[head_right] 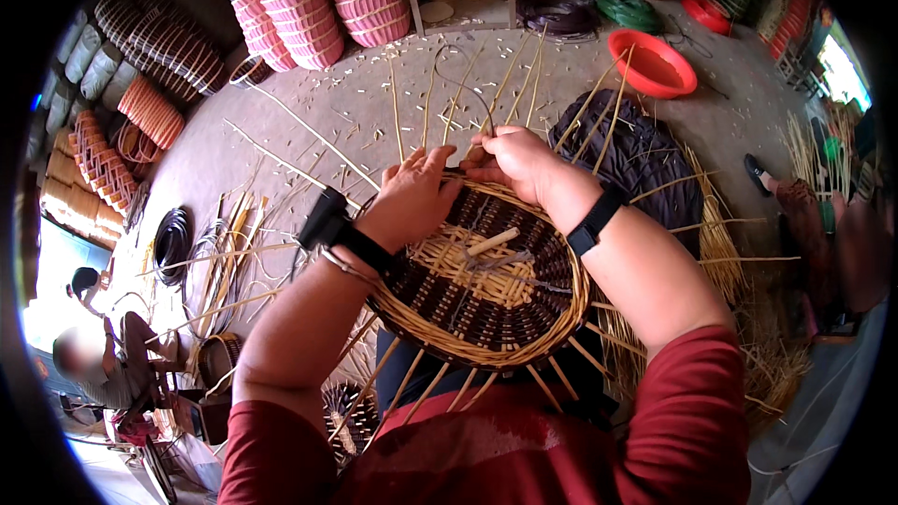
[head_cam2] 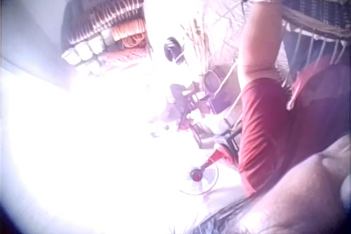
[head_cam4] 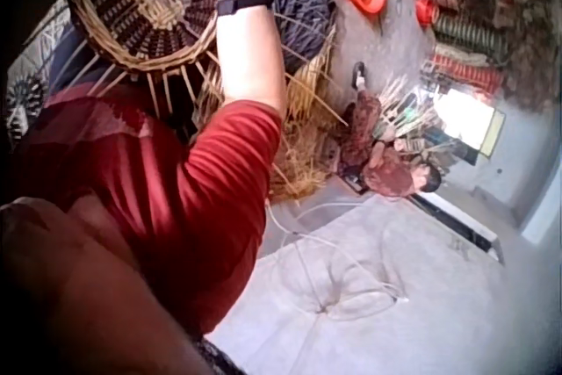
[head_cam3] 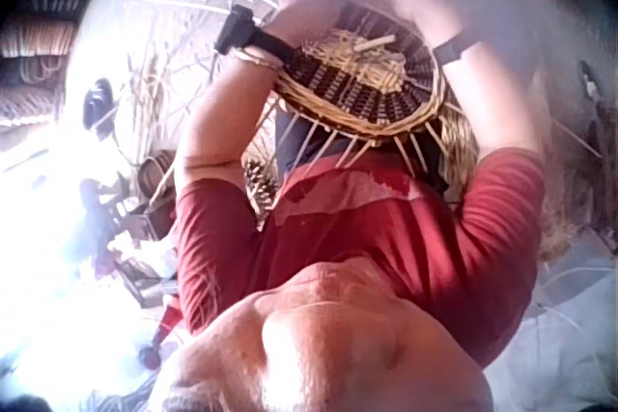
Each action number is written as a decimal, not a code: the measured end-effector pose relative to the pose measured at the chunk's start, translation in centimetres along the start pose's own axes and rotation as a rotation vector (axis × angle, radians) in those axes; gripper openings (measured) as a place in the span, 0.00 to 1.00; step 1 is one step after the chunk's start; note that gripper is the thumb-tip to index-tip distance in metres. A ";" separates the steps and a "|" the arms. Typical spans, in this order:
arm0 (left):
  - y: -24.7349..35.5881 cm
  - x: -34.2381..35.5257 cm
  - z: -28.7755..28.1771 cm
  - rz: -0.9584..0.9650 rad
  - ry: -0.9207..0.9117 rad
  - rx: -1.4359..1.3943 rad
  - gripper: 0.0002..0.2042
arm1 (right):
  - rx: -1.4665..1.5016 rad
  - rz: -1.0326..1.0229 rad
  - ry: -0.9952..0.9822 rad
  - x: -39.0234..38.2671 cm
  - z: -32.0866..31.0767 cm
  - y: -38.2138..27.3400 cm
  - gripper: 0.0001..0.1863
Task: The person weaves a basket by inserting long wooden sticks into the base and bending them to create the sides of the basket.
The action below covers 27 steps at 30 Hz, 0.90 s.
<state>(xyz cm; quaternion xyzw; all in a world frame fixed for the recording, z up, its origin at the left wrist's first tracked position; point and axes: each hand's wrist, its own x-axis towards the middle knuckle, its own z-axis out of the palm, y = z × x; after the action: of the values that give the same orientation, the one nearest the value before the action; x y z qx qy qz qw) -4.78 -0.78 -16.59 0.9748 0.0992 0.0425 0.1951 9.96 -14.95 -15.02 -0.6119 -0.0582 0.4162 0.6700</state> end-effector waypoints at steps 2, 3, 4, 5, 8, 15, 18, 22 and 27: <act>1.1 -0.7 0.8 0.011 0.062 0.108 0.34 | -0.318 -0.091 0.086 2.0 -0.5 -0.7 0.12; 1.6 -0.6 0.9 0.021 0.092 0.160 0.35 | -0.455 -0.160 0.139 3.5 -1.3 -1.1 0.12; 1.9 -0.9 0.1 -0.030 0.015 0.110 0.37 | -0.595 -0.216 0.178 4.2 -0.1 -1.5 0.13; 2.3 -0.9 0.4 -0.039 0.032 0.151 0.37 | -0.733 -0.273 0.229 4.7 0.6 -2.1 0.13; 3.4 -0.8 1.0 -0.012 0.139 0.273 0.37 | -1.556 -0.248 0.192 9.8 2.0 -2.4 0.14; 2.9 -1.8 -1.0 -0.085 0.024 0.143 0.33 | -0.563 -0.200 0.337 5.6 2.7 -3.4 0.46; 1.2 -2.1 2.0 -0.029 0.323 0.276 0.32 | -0.274 -0.046 0.079 -0.1 -0.6 -2.4 0.34; 0.7 -0.4 2.4 0.279 0.280 0.250 0.31 | -0.014 0.044 -0.069 -4.7 -4.2 -1.6 0.09; 3.9 0.5 0.9 0.209 0.046 0.112 0.31 | -0.579 -0.200 0.251 3.3 -7.8 -0.6 0.14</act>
<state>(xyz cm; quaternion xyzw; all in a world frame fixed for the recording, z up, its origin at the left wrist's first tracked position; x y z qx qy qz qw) -3.51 -4.49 -15.86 0.9880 0.0037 0.0794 0.1325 17.03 -18.84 -17.82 -0.8147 -0.1510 0.2359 0.5077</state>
